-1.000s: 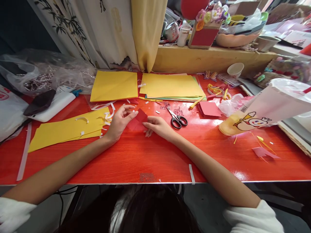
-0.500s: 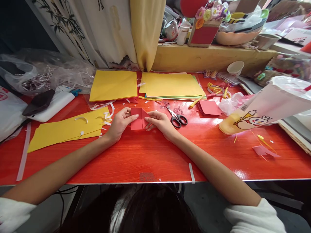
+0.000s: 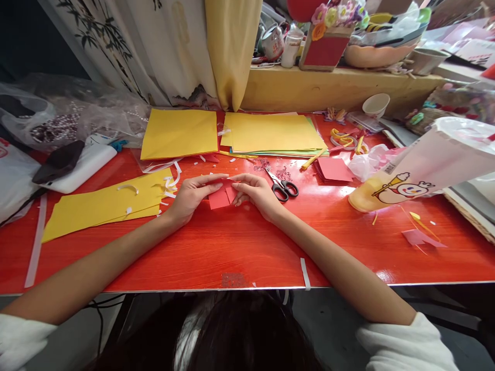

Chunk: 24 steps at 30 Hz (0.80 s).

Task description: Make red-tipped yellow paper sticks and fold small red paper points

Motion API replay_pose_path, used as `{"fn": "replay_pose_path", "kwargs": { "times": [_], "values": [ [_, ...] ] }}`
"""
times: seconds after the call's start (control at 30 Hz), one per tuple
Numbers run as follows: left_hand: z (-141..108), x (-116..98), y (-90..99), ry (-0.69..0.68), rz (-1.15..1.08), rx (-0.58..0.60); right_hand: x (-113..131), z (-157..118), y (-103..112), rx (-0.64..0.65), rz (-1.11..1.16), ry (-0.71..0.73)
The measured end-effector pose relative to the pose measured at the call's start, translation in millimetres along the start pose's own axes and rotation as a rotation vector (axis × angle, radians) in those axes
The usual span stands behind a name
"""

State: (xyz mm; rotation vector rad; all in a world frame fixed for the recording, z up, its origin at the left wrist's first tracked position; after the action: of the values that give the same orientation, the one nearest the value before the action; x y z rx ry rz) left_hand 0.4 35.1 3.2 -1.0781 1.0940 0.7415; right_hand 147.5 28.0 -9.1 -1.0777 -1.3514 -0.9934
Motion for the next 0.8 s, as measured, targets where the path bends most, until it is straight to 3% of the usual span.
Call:
{"fn": "replay_pose_path", "kwargs": {
  "times": [0.57,0.7,0.8],
  "values": [
    [-1.9,-2.5,-2.7,-0.01,0.088,0.042,-1.9,1.0,-0.2,-0.021,-0.092,0.078],
    [-0.3,-0.4,1.7,-0.026,0.102,0.001,24.3,-10.1,5.5,-0.033,-0.52,0.14],
    [0.6,0.5,4.8,-0.02,0.107,-0.037,63.9,-52.3,30.9,-0.3,-0.99,0.36]
  ]
}}
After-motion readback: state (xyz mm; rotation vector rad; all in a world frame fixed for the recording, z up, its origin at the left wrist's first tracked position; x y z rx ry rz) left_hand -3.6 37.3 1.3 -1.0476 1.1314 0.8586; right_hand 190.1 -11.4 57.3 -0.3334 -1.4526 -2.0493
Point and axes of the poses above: each hand's wrist, its own z-axis towards the middle knuckle, its own y-axis out of the back of the hand, x = y × z, the point moved 5 cm from there along z, towards the middle knuckle, and after that the axes turned 14 degrees about -z, right-handed, at the moved point
